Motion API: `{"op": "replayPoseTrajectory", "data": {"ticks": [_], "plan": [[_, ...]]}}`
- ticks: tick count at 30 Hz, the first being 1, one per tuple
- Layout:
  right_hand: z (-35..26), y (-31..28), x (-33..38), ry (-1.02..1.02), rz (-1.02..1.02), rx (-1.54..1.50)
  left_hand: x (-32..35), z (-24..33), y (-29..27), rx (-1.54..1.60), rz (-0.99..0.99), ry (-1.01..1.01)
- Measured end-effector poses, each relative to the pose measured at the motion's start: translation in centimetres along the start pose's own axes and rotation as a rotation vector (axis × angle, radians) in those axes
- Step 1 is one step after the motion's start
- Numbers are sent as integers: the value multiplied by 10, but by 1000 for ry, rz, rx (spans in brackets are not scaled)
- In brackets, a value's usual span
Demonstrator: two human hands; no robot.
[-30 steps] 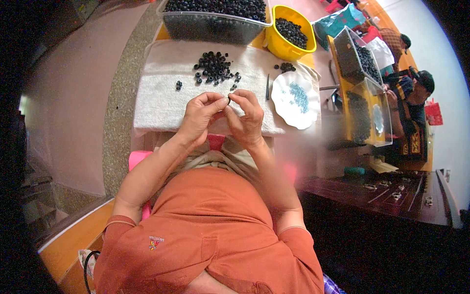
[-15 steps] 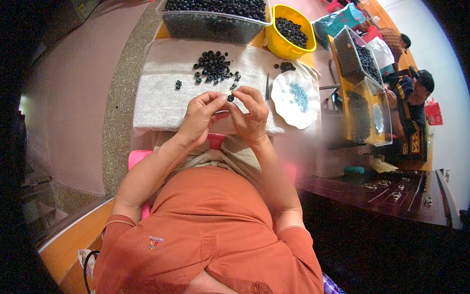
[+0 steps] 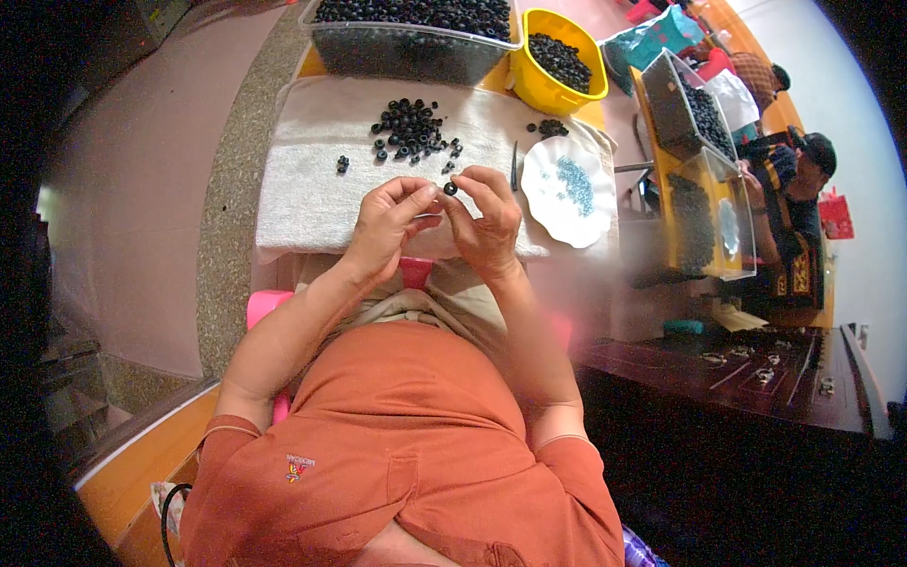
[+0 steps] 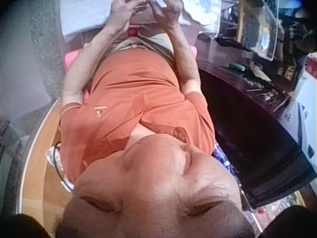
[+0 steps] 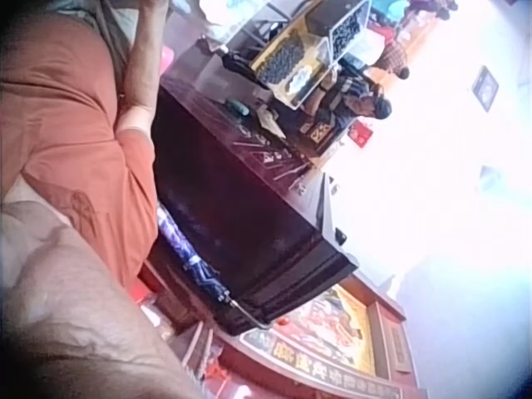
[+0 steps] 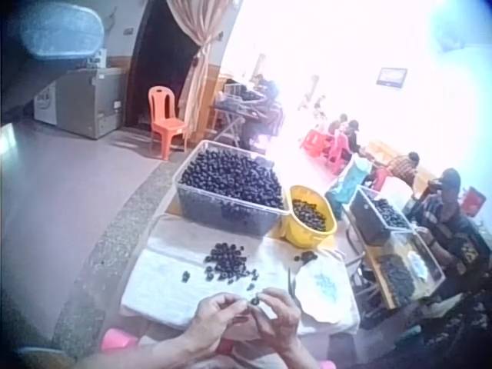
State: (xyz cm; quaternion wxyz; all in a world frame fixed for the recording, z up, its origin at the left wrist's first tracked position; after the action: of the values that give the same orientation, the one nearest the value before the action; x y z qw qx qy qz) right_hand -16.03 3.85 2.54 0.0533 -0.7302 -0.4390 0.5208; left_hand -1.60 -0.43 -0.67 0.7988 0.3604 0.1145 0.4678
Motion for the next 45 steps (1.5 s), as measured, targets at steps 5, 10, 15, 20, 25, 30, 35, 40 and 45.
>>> {"op": "replayPoseTrajectory", "data": {"ticks": [5, 10, 15, 20, 25, 30, 35, 40, 45], "plan": [[3, 0, 0, -36, -1, 10, -1, -2, -2, -23, 8, 11], [5, -2, 1, -24, 16, 25, -1, -1, -1, -40, 24, 16], [7, -5, 2, -49, 13, 35, 1, 2, 2, -29, 33, 18], [4, -3, 1, -33, 6, 43, -1, 1, 0, -43, 26, 7], [2, -7, 1, -42, -53, 67, -2, -1, -2, -43, 45, 13], [5, -11, 4, -2, -141, 56, -2, -2, -3, -37, 66, 4], [12, -26, -5, 52, -146, 23, -4, -3, -5, -44, 72, 11], [38, -51, -34, 42, -28, 130, -4, 0, -5, -81, 66, 20], [67, -79, -89, -4, 138, 284, -5, 0, -6, -69, 62, 23]]}}
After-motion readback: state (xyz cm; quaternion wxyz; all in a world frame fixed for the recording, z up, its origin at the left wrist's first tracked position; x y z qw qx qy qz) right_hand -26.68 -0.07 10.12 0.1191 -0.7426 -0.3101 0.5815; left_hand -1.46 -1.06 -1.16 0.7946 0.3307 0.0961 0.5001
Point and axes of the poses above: each hand's wrist, its own x-axis away from the middle knuckle, its own y-axis out of the palm, z = x × y, the point moved 2 cm from there along -x, towards the middle knuckle, and after that the axes turned 5 degrees about x, right-handed, at the moved point
